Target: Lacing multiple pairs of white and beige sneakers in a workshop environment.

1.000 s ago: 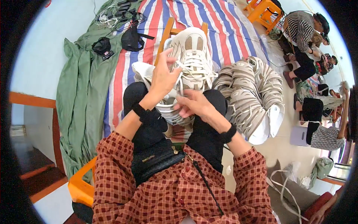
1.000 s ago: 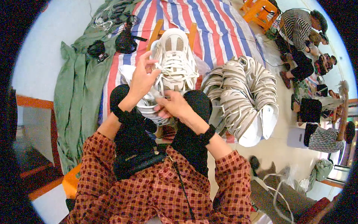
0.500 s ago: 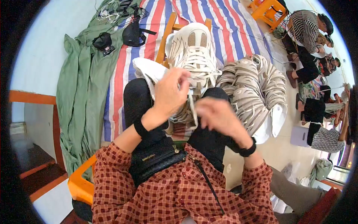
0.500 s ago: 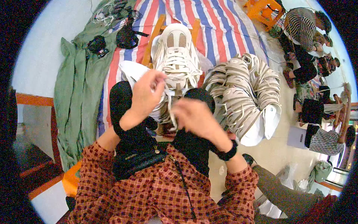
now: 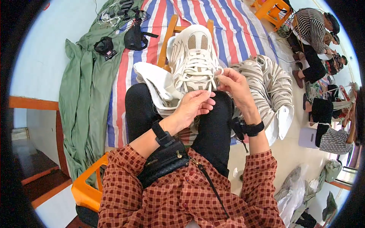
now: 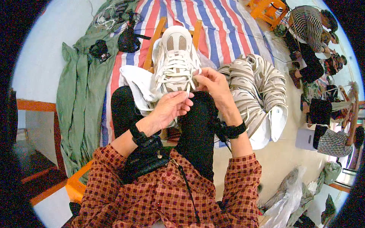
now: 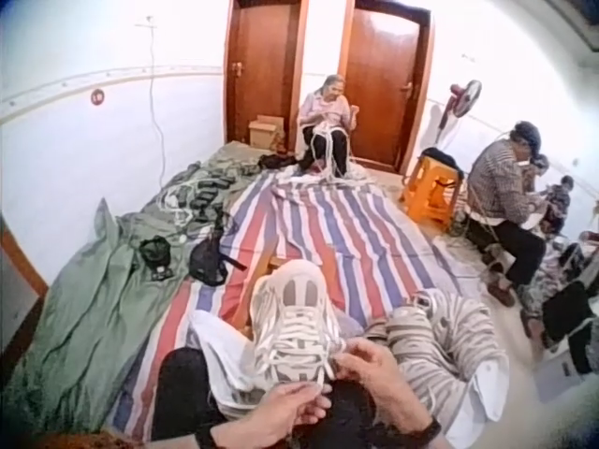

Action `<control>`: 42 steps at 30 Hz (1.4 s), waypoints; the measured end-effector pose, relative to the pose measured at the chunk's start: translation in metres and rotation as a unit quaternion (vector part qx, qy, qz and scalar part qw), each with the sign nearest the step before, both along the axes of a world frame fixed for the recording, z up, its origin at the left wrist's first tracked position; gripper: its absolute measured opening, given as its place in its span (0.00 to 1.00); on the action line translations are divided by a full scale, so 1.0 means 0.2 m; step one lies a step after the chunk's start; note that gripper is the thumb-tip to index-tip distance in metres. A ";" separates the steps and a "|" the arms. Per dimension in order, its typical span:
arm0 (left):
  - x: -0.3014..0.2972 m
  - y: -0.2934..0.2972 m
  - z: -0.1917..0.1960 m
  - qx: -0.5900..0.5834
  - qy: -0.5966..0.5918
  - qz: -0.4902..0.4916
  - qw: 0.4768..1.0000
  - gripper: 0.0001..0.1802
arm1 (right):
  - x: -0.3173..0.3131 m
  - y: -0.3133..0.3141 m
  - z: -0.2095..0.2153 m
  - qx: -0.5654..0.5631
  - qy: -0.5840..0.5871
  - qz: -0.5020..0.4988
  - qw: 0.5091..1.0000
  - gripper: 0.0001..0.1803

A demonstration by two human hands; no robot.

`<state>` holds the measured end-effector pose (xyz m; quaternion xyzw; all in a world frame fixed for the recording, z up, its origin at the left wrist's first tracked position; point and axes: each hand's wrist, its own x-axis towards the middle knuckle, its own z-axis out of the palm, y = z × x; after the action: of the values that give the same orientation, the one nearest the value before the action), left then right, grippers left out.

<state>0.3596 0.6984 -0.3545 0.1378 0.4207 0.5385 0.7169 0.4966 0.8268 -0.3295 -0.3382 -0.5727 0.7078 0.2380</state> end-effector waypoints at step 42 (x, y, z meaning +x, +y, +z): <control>0.00 -0.17 0.34 0.134 0.871 -0.350 0.317 0.07 | -0.31 0.04 0.23 0.260 -0.204 0.105 0.938 0.22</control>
<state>0.3601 0.6636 -0.2857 0.7564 0.6375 -0.1433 0.0306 0.4348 0.8341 -0.2845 -0.3398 -0.8052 0.4711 0.1196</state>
